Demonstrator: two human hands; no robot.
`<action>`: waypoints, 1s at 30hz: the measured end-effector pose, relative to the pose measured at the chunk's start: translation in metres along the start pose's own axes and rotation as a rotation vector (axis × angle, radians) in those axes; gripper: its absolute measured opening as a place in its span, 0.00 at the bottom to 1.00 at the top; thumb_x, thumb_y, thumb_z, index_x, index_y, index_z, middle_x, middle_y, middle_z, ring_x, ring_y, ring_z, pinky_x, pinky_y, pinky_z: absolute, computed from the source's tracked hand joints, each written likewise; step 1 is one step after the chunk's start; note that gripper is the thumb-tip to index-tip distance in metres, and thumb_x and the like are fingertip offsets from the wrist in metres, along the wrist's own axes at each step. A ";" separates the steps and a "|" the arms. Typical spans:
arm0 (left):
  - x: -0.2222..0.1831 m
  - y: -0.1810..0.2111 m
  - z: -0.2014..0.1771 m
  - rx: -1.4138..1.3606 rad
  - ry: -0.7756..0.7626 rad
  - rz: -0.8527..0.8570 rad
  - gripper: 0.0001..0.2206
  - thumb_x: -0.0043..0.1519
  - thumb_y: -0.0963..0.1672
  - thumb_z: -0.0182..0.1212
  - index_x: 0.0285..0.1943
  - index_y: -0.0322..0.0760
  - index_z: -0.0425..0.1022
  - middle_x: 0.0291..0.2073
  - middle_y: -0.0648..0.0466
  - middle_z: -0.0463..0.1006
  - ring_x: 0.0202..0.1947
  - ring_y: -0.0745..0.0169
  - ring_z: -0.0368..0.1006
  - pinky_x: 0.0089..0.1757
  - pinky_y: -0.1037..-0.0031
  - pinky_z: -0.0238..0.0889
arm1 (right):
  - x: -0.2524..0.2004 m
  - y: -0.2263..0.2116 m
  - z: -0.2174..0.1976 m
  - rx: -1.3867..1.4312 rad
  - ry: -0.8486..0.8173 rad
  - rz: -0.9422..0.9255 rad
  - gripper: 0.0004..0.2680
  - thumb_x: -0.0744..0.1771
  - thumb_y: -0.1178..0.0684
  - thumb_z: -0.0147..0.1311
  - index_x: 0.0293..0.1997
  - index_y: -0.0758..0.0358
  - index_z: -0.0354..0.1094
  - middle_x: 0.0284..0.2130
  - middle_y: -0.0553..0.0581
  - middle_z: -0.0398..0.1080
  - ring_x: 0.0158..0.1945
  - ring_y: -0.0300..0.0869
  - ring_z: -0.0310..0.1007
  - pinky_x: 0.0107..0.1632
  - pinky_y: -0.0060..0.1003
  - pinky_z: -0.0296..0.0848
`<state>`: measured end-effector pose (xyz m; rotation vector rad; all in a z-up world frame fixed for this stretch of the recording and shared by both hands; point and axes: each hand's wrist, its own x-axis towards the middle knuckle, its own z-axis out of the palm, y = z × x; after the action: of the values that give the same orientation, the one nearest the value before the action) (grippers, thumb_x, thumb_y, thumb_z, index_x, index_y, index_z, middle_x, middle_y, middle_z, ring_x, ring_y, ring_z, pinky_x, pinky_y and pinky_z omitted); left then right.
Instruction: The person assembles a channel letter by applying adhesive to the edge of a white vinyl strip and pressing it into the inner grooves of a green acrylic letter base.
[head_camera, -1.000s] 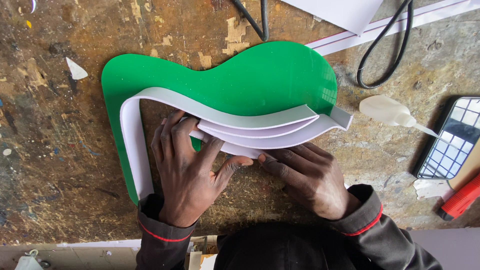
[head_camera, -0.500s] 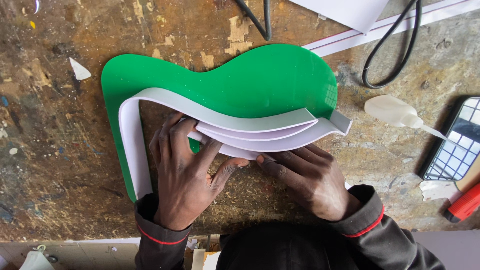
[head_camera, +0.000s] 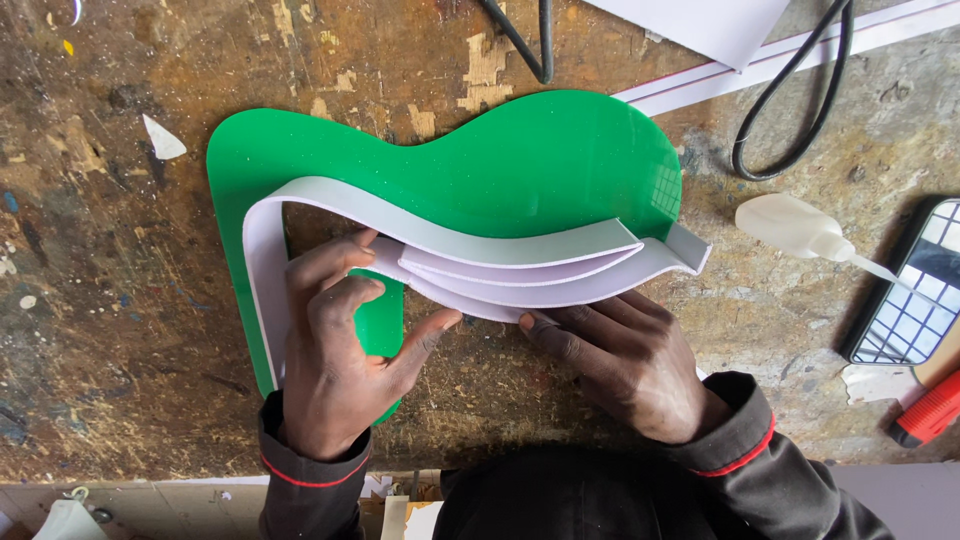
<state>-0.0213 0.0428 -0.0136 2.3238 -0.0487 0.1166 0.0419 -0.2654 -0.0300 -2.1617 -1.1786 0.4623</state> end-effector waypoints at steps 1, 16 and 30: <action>0.000 0.001 0.000 -0.005 0.003 -0.018 0.31 0.66 0.47 0.84 0.61 0.33 0.59 0.61 0.35 0.69 0.69 0.28 0.76 0.68 0.46 0.76 | 0.000 -0.001 -0.001 0.006 0.008 0.003 0.14 0.77 0.53 0.43 0.73 0.55 0.70 0.61 0.54 0.82 0.55 0.56 0.83 0.53 0.51 0.78; 0.004 -0.004 -0.004 -0.120 -0.003 -0.014 0.05 0.74 0.37 0.64 0.57 0.28 0.79 0.55 0.40 0.78 0.65 0.31 0.82 0.65 0.49 0.77 | -0.009 0.005 0.008 0.006 0.013 0.027 0.26 0.64 0.66 0.52 0.74 0.53 0.70 0.61 0.53 0.82 0.52 0.56 0.82 0.52 0.52 0.77; 0.009 -0.004 -0.003 -0.144 -0.035 -0.048 0.09 0.73 0.30 0.56 0.51 0.29 0.79 0.52 0.42 0.78 0.64 0.35 0.81 0.62 0.52 0.76 | -0.014 0.009 0.010 -0.005 0.011 0.024 0.31 0.61 0.66 0.57 0.77 0.51 0.67 0.64 0.55 0.81 0.56 0.58 0.82 0.55 0.53 0.78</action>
<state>-0.0127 0.0478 -0.0132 2.1811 -0.0177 0.0464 0.0344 -0.2769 -0.0437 -2.1826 -1.1499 0.4579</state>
